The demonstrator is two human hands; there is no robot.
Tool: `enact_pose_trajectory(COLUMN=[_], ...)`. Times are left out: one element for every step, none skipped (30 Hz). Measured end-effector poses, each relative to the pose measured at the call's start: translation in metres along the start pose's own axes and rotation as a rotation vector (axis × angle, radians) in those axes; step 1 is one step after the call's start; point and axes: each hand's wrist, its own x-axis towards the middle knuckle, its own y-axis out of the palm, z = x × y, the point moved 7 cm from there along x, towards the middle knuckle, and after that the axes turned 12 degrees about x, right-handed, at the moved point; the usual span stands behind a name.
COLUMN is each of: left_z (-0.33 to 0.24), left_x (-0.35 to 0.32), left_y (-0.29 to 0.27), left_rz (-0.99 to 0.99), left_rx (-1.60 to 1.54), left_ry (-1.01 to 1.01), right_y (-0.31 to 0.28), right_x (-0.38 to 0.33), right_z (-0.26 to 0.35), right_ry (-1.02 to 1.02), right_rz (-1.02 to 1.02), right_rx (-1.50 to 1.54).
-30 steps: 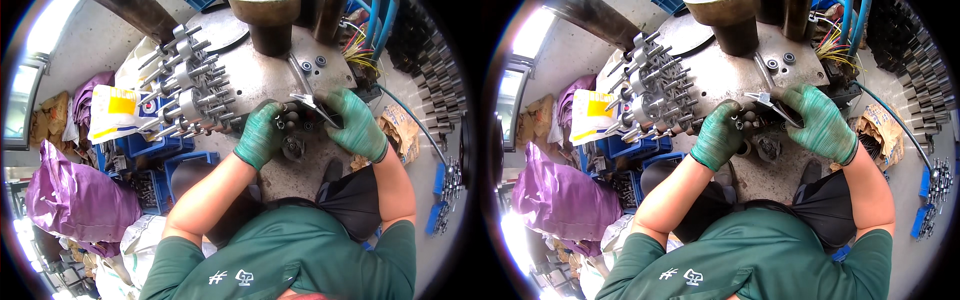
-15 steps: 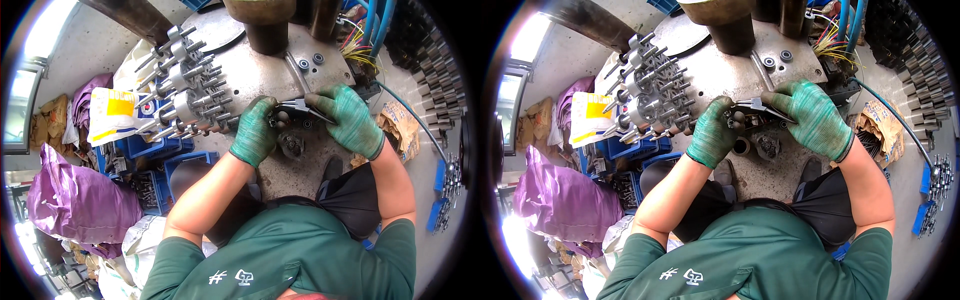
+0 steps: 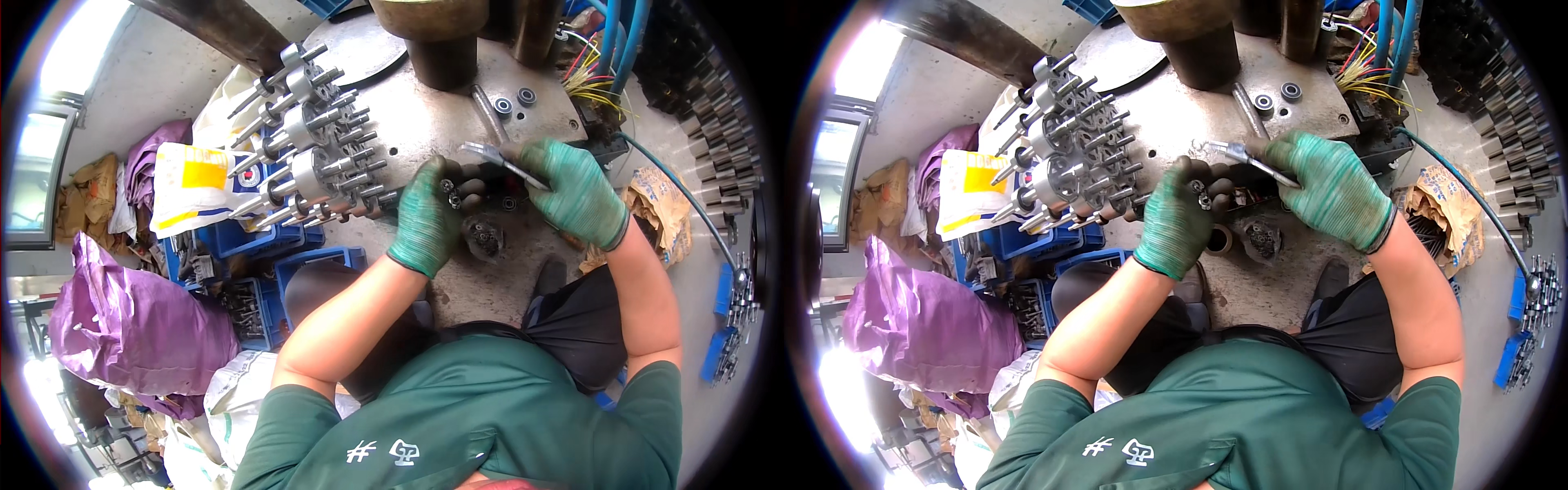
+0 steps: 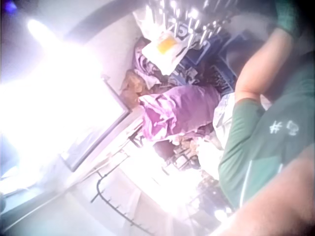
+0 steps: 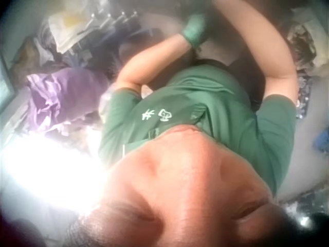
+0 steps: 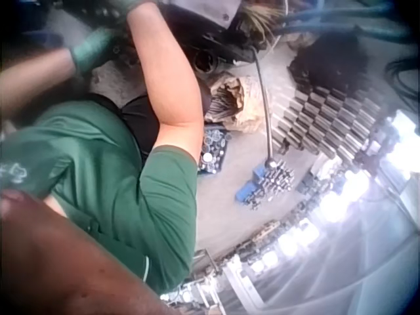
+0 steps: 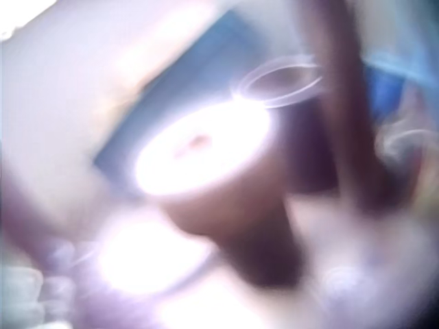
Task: The person assembles metal components using a press machine. The person picks up metal pins and small circular rings, positions them on the press, and uses a handheld tool to secure them.
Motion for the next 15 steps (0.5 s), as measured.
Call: enact_pose_trajectory(left_z=[0.006,0.017,0.028,0.039,0.056,0.071,0.085,0.090,0.093,0.095,0.097,0.098,0.099,0.100,0.100], left_x=[0.000,-0.003,-0.006,-0.008,-0.006,-0.004,-0.002,-0.005,-0.010,-0.013,-0.012,-0.012,-0.012,-0.011,-0.010], left_y=[-0.001,0.001,0.003,0.005,0.003,0.001,-0.001,0.002,0.004,0.006,0.001,0.000,0.000,-0.001,-0.002], left_rz=[-0.005,-0.018,-0.028,-0.038,0.008,0.058,0.105,0.108,0.104,0.100,0.104,0.106,0.108,0.108,0.105], left_rx=[0.027,0.051,0.076,0.099,0.148,0.196,0.216,0.242,0.267,0.292,0.325,0.325,0.325,0.320,0.333], left_ry=[0.026,0.005,-0.019,-0.040,-0.092,-0.147,-0.194,-0.220,-0.237,-0.255,-0.259,-0.263,-0.267,-0.270,-0.278], right_y=[0.002,0.003,0.004,0.011,0.021,0.031,0.041,0.051,0.060,0.069,0.080,0.090,0.097,0.101,0.103], right_x=[0.005,0.009,0.013,0.018,0.026,0.032,0.040,0.047,0.053,0.060,0.068,0.075,0.080,0.083,0.086], right_z=[0.000,-0.002,-0.002,-0.007,-0.010,-0.014,-0.016,-0.022,-0.018,-0.019,-0.018,-0.024,-0.029,-0.028,-0.025], right_ry=[0.068,0.136,0.082,0.150,0.215,0.283,0.201,0.180,0.157,0.177,0.190,0.248,0.306,0.370,0.433], right_rz=[-0.023,-0.046,-0.070,-0.037,-0.002,0.032,-0.003,-0.010,0.048,0.072,0.102,0.095,0.088,0.133,0.179], right_rx=[0.093,0.186,0.205,0.251,0.301,0.348,0.374,0.327,0.279,0.276,0.275,0.315,0.356,0.389,0.423])
